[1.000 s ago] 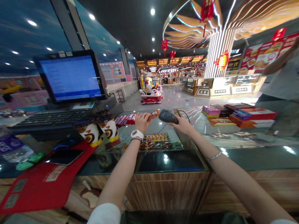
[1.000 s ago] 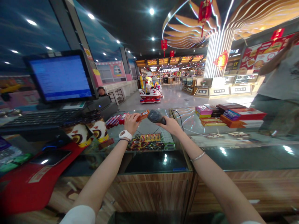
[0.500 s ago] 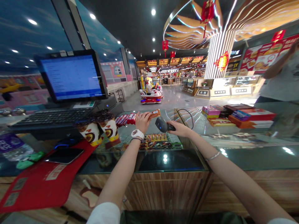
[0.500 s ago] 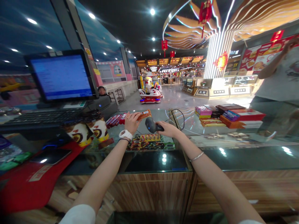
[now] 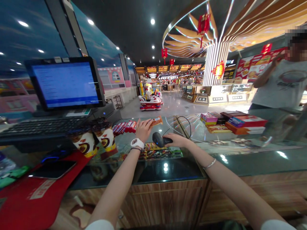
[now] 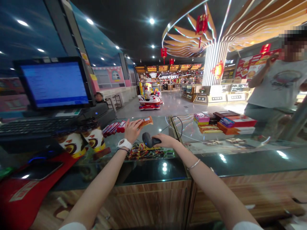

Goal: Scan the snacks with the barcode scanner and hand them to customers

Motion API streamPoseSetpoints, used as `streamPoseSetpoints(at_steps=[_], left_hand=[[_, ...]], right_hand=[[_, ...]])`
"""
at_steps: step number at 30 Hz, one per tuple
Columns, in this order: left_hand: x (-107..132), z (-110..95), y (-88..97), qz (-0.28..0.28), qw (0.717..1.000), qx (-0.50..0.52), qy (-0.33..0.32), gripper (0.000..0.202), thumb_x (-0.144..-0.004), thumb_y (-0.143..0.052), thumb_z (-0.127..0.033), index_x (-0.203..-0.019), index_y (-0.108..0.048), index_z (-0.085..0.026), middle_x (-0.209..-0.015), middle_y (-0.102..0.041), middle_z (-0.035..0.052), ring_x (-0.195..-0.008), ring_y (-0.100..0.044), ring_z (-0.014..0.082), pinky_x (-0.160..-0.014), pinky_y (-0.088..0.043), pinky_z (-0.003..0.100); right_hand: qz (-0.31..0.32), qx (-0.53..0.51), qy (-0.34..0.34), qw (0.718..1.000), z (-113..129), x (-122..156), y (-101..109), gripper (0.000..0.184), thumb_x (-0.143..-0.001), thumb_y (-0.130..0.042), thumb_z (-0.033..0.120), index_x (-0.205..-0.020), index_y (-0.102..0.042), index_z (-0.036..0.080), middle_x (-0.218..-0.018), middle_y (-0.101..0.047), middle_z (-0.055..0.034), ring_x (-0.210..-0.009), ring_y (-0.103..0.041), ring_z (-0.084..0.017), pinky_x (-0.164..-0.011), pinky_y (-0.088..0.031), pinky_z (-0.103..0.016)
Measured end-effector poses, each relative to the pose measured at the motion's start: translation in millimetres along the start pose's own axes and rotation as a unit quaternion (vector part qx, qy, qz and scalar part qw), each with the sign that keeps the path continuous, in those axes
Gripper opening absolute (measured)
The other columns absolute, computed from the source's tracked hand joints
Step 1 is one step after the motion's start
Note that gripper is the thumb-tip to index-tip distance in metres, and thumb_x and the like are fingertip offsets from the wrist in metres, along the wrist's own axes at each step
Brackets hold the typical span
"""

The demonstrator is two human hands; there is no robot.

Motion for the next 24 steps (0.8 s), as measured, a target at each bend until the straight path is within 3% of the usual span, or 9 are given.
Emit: streamPoseSetpoints(at_steps=[3, 7, 11, 14, 18, 24], left_hand=[[-2, -7, 4.6, -0.002, 1.000, 0.007, -0.007, 0.037, -0.092, -0.057, -0.025, -0.128, -0.064, -0.028, -0.127, -0.069, 0.0056, -0.113, -0.063, 0.0256, -0.120, -0.028, 0.055], [-5, -16, 8.9, -0.016, 0.999, 0.017, -0.026, 0.038, -0.092, -0.056, -0.026, -0.129, -0.063, -0.028, -0.127, -0.069, 0.0062, -0.113, -0.063, 0.0269, -0.120, -0.028, 0.057], [-4, -22, 9.7, -0.023, 0.998, 0.027, -0.050, 0.039, -0.092, -0.056, -0.026, -0.129, -0.063, -0.029, -0.126, -0.069, 0.0066, -0.112, -0.064, 0.0265, -0.120, -0.028, 0.056], [-2, -24, 9.5, -0.014, 0.997, 0.029, -0.066, 0.039, -0.091, -0.056, -0.024, -0.129, -0.063, -0.030, -0.126, -0.069, 0.0062, -0.112, -0.064, 0.0264, -0.119, -0.029, 0.057], [0, -32, 14.1, -0.003, 0.996, 0.029, -0.082, 0.038, -0.091, -0.055, -0.023, -0.128, -0.063, -0.029, -0.126, -0.069, 0.0058, -0.113, -0.063, 0.0267, -0.119, -0.028, 0.059], [3, -66, 30.0, -0.011, 0.993, 0.047, -0.110, 0.039, -0.091, -0.058, -0.021, -0.129, -0.062, -0.029, -0.124, -0.070, 0.0045, -0.112, -0.063, 0.0240, -0.122, -0.027, 0.055]], right_hand=[[-0.052, -0.017, 0.002, 0.999, 4, -2, 5, 0.059, -0.080, -0.077, 0.037, -0.132, -0.059, 0.016, -0.111, -0.065, -0.0107, -0.102, -0.064, -0.025, -0.094, -0.051, -0.040], [-0.206, -0.020, 0.021, 0.978, 11, -4, 20, 0.038, -0.087, -0.066, 0.029, -0.124, -0.062, 0.020, -0.119, -0.063, -0.0106, -0.116, -0.059, -0.024, -0.104, -0.046, -0.042], [-0.318, 0.022, 0.005, 0.948, 12, -3, 31, 0.048, -0.086, -0.061, 0.022, -0.134, -0.055, 0.024, -0.135, -0.056, -0.0115, -0.130, -0.050, -0.025, -0.113, -0.039, -0.045], [-0.333, 0.048, 0.004, 0.942, 13, -2, 34, 0.058, -0.085, -0.062, 0.022, -0.141, -0.048, 0.028, -0.147, -0.048, -0.0109, -0.138, -0.044, -0.025, -0.116, -0.035, -0.047], [-0.297, 0.089, 0.012, 0.951, 18, -4, 32, 0.062, -0.084, -0.064, 0.024, -0.144, -0.046, 0.026, -0.153, -0.043, -0.0110, -0.144, -0.036, -0.027, -0.118, -0.031, -0.052], [-0.269, 0.156, 0.021, 0.950, 27, 12, 42, 0.053, -0.087, -0.059, 0.022, -0.139, -0.051, 0.024, -0.142, -0.055, -0.0102, -0.139, -0.044, -0.028, -0.120, -0.025, -0.057]])
Point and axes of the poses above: each hand's wrist, its own x-axis away from the middle knuckle, its own y-axis out of the back of the hand, z = x × y, the point moved 1 cm from there along -x, towards the middle knuckle
